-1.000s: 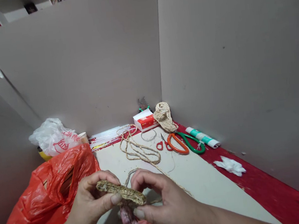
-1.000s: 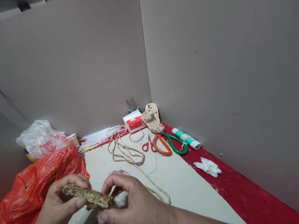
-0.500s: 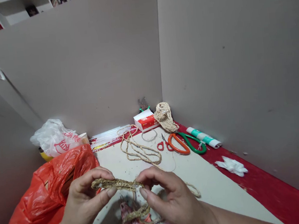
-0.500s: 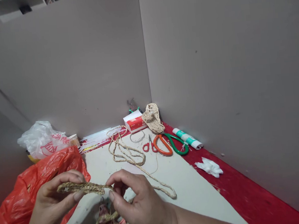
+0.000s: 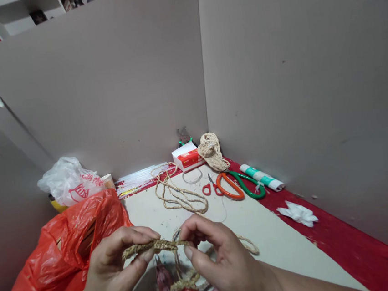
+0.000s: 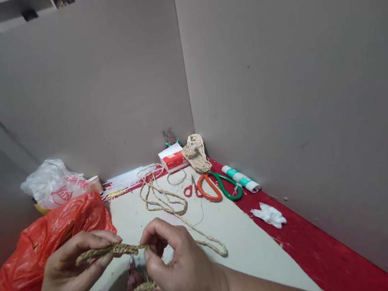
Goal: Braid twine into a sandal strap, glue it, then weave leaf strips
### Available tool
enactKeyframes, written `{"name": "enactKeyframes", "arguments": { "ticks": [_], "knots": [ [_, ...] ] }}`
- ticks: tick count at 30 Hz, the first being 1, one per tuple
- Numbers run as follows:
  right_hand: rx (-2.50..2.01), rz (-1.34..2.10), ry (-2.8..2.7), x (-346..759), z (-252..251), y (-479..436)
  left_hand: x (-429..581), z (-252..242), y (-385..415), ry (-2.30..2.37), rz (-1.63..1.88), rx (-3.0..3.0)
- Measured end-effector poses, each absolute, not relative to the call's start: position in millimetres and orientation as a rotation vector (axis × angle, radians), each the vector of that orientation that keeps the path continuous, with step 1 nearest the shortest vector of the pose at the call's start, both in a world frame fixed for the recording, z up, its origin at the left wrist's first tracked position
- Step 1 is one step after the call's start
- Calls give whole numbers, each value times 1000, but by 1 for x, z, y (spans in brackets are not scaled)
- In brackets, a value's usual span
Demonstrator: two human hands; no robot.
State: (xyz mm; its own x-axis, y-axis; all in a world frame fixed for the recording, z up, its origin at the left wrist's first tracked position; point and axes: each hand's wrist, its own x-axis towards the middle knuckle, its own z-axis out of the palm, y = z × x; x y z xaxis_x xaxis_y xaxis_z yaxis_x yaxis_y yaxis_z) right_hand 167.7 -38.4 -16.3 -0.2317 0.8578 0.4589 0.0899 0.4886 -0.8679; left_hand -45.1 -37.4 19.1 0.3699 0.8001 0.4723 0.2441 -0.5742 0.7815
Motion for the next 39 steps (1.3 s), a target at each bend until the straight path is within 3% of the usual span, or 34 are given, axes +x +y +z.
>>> {"name": "enactKeyframes", "arguments": {
  "ticks": [13, 39],
  "knots": [
    [-908, 1358, -1507, 163, -10, -38, -42, 3, -40, 918, 1123, 1884],
    [-815, 1542, -1323, 159, -14, -36, -30, 7, -39, 821, 1187, 1765]
  ]
}}
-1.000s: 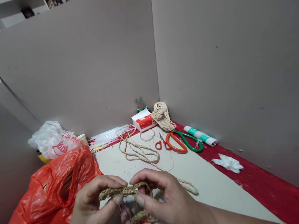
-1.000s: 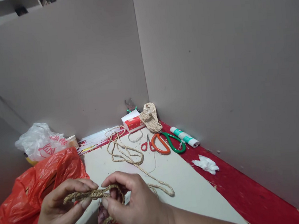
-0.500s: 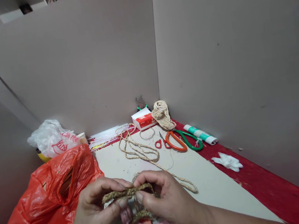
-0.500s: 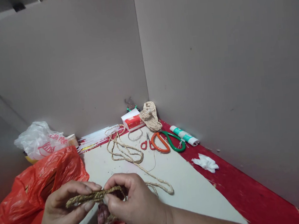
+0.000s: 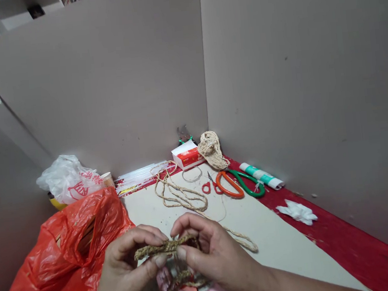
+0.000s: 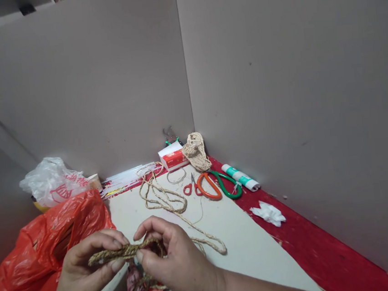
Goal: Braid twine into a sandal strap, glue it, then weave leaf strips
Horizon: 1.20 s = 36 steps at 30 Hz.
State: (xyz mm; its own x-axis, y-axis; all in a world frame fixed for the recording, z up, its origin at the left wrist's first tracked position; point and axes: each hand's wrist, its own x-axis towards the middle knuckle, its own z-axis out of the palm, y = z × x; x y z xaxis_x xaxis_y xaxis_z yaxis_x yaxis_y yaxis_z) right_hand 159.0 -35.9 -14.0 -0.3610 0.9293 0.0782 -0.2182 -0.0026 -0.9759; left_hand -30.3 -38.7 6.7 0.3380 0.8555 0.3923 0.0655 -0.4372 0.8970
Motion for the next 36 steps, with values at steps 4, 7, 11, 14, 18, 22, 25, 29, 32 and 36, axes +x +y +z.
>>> {"name": "enactKeyframes", "arguments": {
  "ticks": [4, 7, 11, 14, 18, 22, 25, 29, 32, 36],
  "knots": [
    [-800, 1503, -1385, 158, -16, -36, -29, 5, -39, 829, 1156, 1707],
    [-811, 1460, -1403, 159, -18, -36, -30, 4, -36, 859, 1150, 1650],
    [-820, 1297, -1517, 161, -18, -37, -30, 6, -35, 868, 1146, 1618],
    [-800, 1296, -1503, 161, -17, -37, -31, 6, -36, 859, 1168, 1640],
    [-744, 1516, -1344, 159, -20, -38, -30, 4, -36, 887, 1162, 1630],
    [-711, 1740, -1251, 158, -25, -37, -28, 3, -36, 911, 1176, 1658],
    [-742, 1636, -1328, 157, -26, -37, -29, 4, -36, 936, 1174, 1653],
    [-804, 1293, -1545, 158, -27, -39, -31, 4, -34, 958, 1155, 1649],
    [-828, 1119, -1656, 159, -31, -41, -30, 4, -34, 951, 1168, 1628],
    [-833, 988, -1697, 161, -36, -42, -28, 4, -34, 961, 1157, 1595]
  ]
}}
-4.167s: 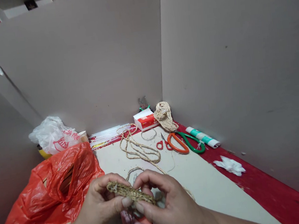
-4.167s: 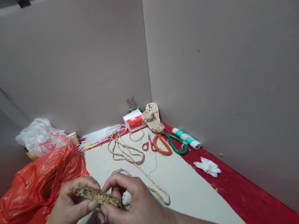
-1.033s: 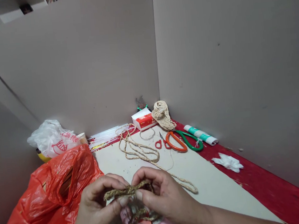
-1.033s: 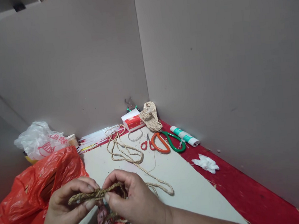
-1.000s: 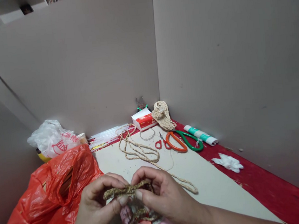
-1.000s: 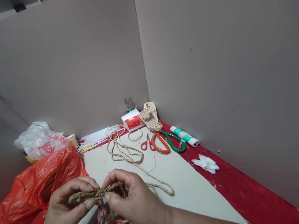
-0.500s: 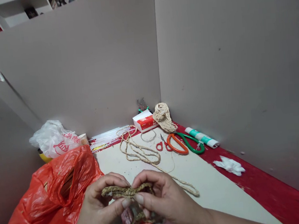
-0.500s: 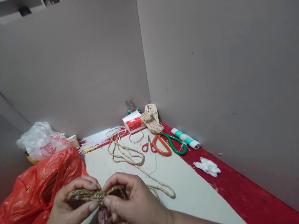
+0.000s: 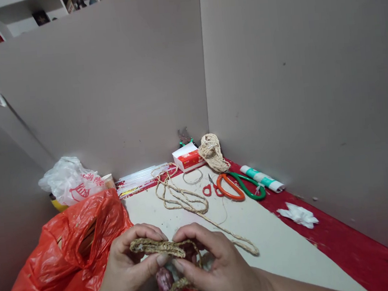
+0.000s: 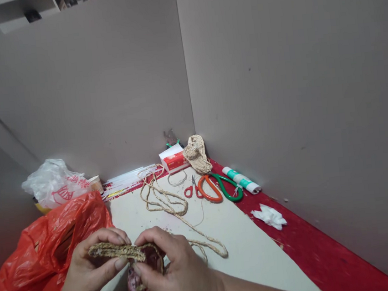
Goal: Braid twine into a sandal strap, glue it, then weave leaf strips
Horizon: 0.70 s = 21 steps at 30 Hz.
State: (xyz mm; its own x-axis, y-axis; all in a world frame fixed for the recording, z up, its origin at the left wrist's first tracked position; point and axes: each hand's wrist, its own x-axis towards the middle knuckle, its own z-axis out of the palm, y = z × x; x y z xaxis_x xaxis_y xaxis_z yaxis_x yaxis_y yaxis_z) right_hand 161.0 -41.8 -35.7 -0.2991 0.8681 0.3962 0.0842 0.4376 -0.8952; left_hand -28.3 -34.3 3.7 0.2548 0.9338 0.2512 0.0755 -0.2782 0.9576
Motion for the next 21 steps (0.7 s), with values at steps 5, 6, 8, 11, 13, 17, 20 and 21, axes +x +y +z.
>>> {"name": "enactKeyframes", "arguments": {
  "ticks": [5, 6, 8, 11, 13, 17, 20, 21],
  "knots": [
    [-879, 999, -1626, 160, -36, -41, -27, 4, -35, 1009, 1100, 1564],
    [-893, 1008, -1605, 159, -35, -41, -26, 4, -35, 1015, 1102, 1563],
    [-907, 1011, -1595, 159, -34, -40, -24, 4, -36, 1030, 1113, 1564],
    [-898, 980, -1626, 158, -33, -39, -23, 4, -37, 1058, 1096, 1574],
    [-883, 959, -1640, 158, -33, -39, -22, 4, -38, 1084, 1066, 1574],
    [-879, 993, -1645, 158, -34, -39, -20, 2, -38, 1130, 1088, 1520],
    [-881, 992, -1660, 157, -34, -39, -17, 2, -39, 1137, 1113, 1494],
    [-881, 978, -1663, 157, -34, -40, -17, 3, -39, 1139, 1122, 1486]
  ]
}}
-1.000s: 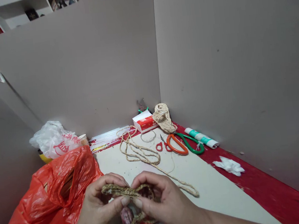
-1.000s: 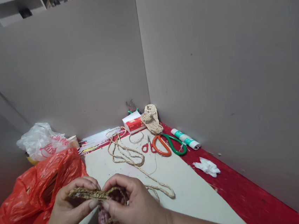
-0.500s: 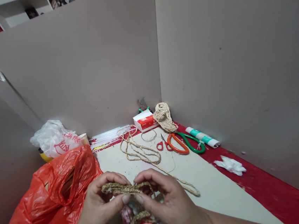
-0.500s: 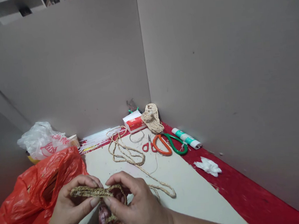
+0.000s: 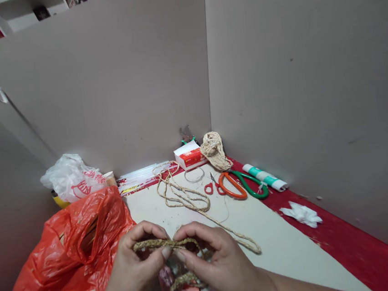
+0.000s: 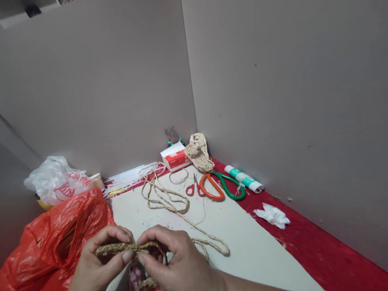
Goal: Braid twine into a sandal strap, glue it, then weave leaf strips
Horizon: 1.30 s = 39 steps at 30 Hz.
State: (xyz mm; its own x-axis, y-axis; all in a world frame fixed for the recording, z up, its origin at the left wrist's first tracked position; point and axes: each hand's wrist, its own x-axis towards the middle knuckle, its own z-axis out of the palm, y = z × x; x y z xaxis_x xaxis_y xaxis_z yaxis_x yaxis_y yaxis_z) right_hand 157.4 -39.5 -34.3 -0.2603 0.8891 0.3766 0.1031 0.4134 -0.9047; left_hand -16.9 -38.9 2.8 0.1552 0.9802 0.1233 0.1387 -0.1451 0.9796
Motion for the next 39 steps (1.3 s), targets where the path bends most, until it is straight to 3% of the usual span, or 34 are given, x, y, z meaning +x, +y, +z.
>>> {"name": "enactKeyframes", "arguments": {
  "ticks": [12, 23, 31, 39],
  "knots": [
    [-828, 871, -1688, 157, -39, -38, -19, -3, -38, 1112, 1162, 1373],
    [-607, 380, -1763, 161, -37, -38, -23, -5, -38, 977, 1104, 1188],
    [-620, 219, -1792, 164, -35, -38, -21, -6, -40, 963, 1100, 1129],
    [-665, 286, -1773, 169, -33, -34, -36, 8, -31, 847, 870, 1294]
  ]
}}
